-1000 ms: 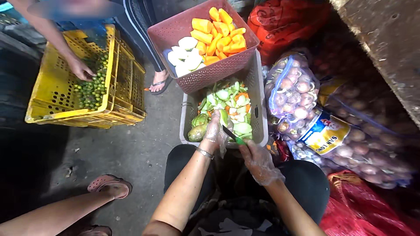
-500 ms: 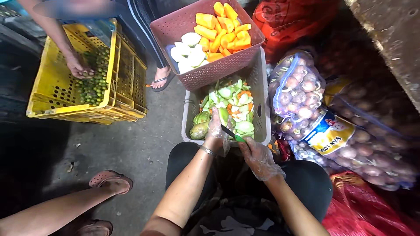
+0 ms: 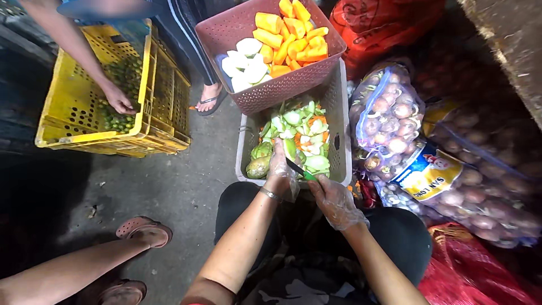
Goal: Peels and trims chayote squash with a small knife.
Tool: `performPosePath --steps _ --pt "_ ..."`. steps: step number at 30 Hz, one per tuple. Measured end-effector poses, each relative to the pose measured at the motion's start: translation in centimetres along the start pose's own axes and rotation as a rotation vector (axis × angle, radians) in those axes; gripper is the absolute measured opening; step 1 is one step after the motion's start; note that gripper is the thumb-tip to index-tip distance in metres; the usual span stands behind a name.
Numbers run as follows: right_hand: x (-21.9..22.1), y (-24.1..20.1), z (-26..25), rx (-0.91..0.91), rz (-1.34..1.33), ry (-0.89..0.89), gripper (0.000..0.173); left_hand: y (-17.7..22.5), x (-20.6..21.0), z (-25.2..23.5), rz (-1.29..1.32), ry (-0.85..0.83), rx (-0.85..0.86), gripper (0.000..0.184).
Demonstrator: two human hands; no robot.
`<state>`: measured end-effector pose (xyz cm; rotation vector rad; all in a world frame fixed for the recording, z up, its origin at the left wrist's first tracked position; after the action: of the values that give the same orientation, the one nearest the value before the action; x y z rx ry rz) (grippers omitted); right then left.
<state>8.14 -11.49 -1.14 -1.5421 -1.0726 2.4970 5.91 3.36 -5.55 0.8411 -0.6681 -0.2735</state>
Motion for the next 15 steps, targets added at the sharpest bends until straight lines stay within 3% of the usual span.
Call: performPosePath --steps 11,15 --pt "0.9 0.4 -3.2 -0.049 -0.004 0.136 0.048 0.0 -0.2 -0.1 -0.145 0.065 0.005 0.051" --pt "0.8 -0.2 -4.0 0.075 0.016 0.007 0.047 0.0 -0.4 -0.4 -0.183 0.06 0.025 0.055"
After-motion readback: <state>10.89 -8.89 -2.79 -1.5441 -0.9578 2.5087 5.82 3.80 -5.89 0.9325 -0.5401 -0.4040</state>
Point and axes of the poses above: each hand's wrist, its own z-axis away from the middle knuckle, its own x-axis out of the palm, y = z × x, the point moved 6 cm from there along -z, towards the middle knuckle, and after that the axes turned 11 degrees about x, right-handed, at the moved point
